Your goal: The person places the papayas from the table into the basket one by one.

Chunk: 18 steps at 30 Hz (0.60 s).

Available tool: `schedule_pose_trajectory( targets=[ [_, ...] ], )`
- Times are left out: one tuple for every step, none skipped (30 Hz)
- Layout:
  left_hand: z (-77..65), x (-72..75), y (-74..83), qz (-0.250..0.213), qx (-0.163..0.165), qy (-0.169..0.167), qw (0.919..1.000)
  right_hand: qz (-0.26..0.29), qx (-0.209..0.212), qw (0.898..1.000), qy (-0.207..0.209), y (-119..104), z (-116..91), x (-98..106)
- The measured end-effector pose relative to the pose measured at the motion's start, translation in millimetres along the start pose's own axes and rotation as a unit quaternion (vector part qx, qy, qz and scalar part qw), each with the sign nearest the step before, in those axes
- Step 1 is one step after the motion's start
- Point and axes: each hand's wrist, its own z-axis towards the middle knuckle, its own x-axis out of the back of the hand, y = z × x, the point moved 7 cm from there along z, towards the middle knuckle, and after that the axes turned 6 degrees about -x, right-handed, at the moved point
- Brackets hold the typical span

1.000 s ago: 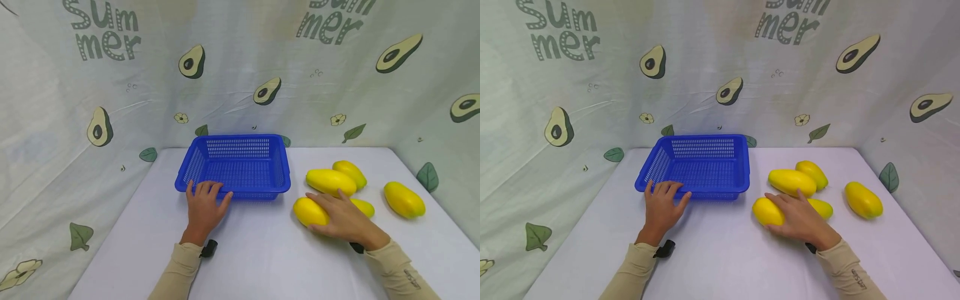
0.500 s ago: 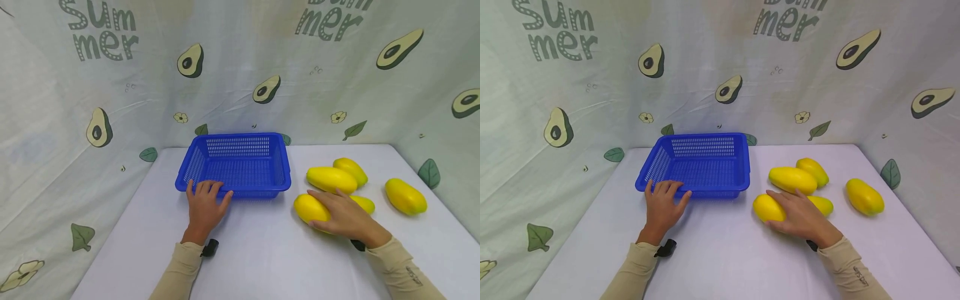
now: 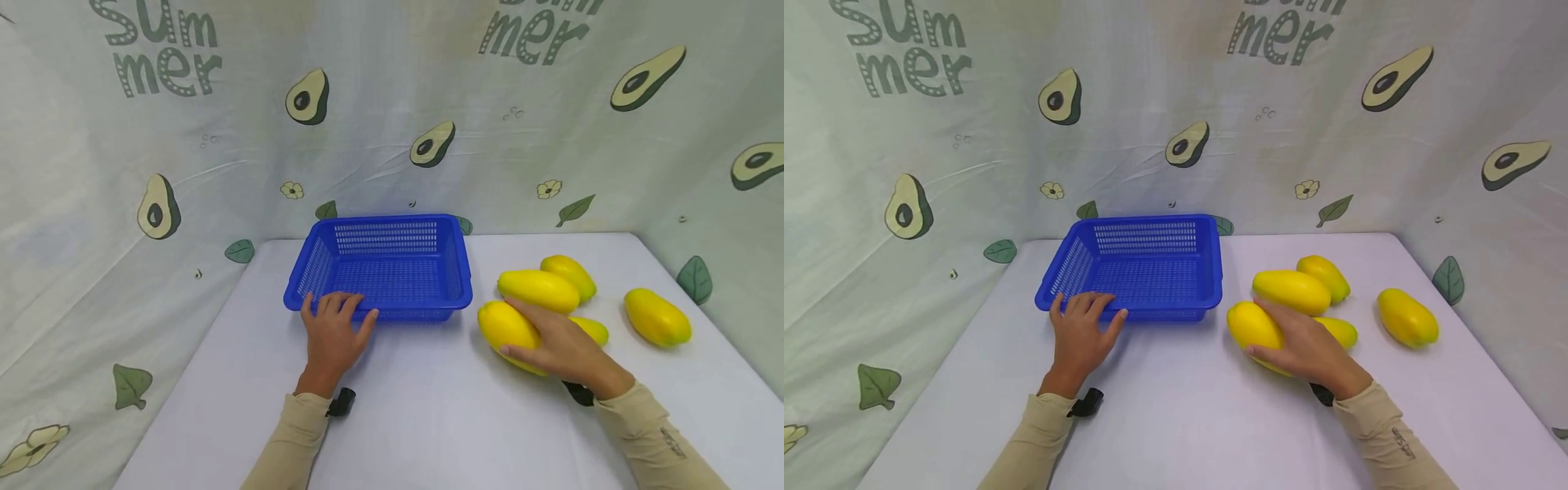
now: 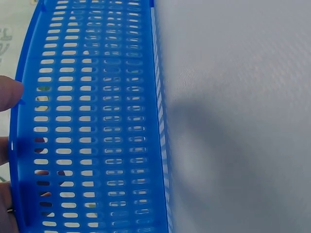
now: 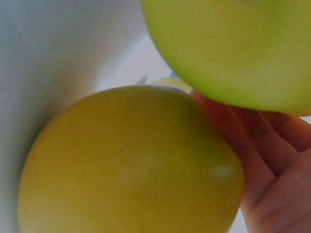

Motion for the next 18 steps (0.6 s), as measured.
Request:
schedule_pose_trajectory(
  targets=[
    [-0.4,0.3,-0.3,0.0,0.0,-0.001,1.0,0.004,0.0,1.0,0.004,0.5,0.5,-0.4],
    [-1.0,0.4,-1.0,0.0,0.001,-0.001,1.0,0.006,0.0,1.0,0.008,0.8,1.0,-0.6],
    [-1.3,0.7,-1.3,-0.002,0.001,0.001,1.0,0.01,-0.001,1.0,0.012,1.2,1.5,-0.6],
    [-1.8,0.6,-1.7,-0.004,0.002,0.002,1.0,0.012,-0.001,1.0,0.016,1.7,1.9,-0.7],
    [-2.1,0.3,-1.9,-0.005,0.001,0.002,1.0,0.015,-0.001,1.0,0.02,2.3,2.2,-0.6],
    [-2.3,0.2,-1.8,-0.006,0.001,0.003,1.0,0.016,-0.003,1.0,0.022,3.0,2.4,-0.7],
    [-2.4,-0.1,-1.8,-0.008,0.001,0.004,1.0,0.017,-0.004,1.0,0.024,3.7,2.4,-0.9],
    [-2.4,-0.4,-1.6,-0.009,0.001,0.005,0.9999,0.018,-0.006,0.999,0.026,4.2,2.4,-0.9],
    [-2.1,-0.4,-1.4,-0.01,0.0,0.007,0.9999,0.018,-0.006,0.999,0.028,4.5,2.3,-0.9],
    [-2.0,-1.0,-1.4,-0.011,0.0,0.006,0.9999,0.018,-0.007,0.999,0.03,4.9,2.1,-0.8],
    [-1.6,-1.5,-1.2,-0.011,-0.001,0.006,0.9999,0.018,-0.008,0.999,0.031,5.1,1.8,-0.6],
    [-1.2,-2.1,-1.2,-0.012,-0.001,0.006,0.9999,0.018,-0.008,0.999,0.033,5.3,1.5,-0.4],
    [-1.1,-2.0,-1.3,-0.013,-0.001,0.006,0.9999,0.018,-0.007,0.999,0.034,4.8,1.4,-0.1],
    [-1.1,-2.1,-1.4,-0.013,-0.001,0.007,0.9999,0.019,-0.007,0.999,0.035,4.4,1.4,0.2],
    [-1.0,-2.0,-1.5,-0.012,-0.002,0.007,0.9999,0.019,-0.007,0.999,0.036,4.1,1.3,0.6],
    [-1.2,-2.2,-1.5,-0.011,-0.002,0.006,0.9999,0.02,-0.006,0.999,0.037,4.0,1.2,0.8],
    [-1.2,-2.1,-1.3,-0.01,-0.003,0.008,0.9999,0.021,-0.007,0.999,0.037,3.9,1.4,1.0],
    [-1.3,-1.9,-1.2,-0.01,-0.003,0.01,0.9999,0.023,-0.007,0.999,0.038,4.0,1.7,1.4]
  ],
)
